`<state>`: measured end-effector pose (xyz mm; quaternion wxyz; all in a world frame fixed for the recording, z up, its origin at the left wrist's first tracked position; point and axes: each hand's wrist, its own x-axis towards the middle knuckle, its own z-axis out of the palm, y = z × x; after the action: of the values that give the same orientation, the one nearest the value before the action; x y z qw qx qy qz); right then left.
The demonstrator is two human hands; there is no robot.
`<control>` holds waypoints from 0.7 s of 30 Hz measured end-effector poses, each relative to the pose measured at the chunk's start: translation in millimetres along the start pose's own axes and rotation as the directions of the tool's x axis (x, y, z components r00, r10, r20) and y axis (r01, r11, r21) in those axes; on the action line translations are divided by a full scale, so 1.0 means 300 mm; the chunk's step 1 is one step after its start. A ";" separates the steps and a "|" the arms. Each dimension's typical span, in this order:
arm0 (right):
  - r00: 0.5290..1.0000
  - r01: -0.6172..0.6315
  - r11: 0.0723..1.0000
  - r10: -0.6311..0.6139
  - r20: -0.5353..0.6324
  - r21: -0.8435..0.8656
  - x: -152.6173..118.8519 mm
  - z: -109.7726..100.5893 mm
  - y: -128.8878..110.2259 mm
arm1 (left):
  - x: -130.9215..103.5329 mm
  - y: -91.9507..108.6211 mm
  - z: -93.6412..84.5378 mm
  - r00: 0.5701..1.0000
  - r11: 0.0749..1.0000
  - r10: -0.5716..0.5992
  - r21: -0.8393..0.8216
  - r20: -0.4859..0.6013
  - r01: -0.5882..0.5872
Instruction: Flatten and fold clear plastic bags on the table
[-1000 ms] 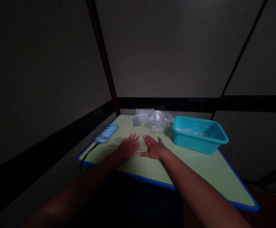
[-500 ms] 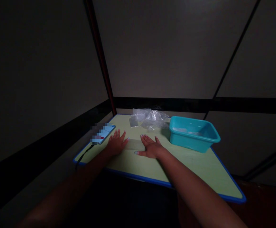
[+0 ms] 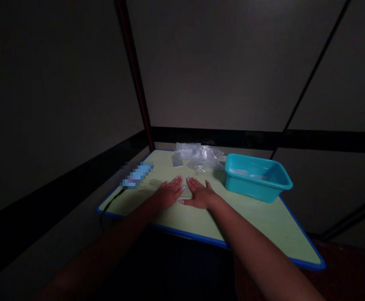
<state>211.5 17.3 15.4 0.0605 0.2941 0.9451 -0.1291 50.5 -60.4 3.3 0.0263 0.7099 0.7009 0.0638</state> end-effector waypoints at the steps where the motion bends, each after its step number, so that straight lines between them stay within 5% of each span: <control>1: 1.000 -0.004 1.000 0.004 0.001 0.001 0.000 -0.001 -0.002 | -0.005 -0.023 0.001 1.000 1.000 -0.020 0.017 -0.008 0.020; 10: 0.998 -0.028 1.000 0.028 -0.054 0.008 0.006 0.017 -0.002 | -0.042 -0.200 0.005 0.972 0.971 -0.231 0.054 -0.052 0.234; 21: 0.995 -0.044 0.999 0.042 -0.088 -0.021 -0.003 0.015 -0.009 | -0.050 -0.194 0.021 0.954 0.953 -0.281 0.087 -0.109 0.290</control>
<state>210.8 13.3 11.7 0.0252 0.3192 0.9416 -0.1040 -6.7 -74.1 -11.0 -0.0348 0.5975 0.7990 0.0572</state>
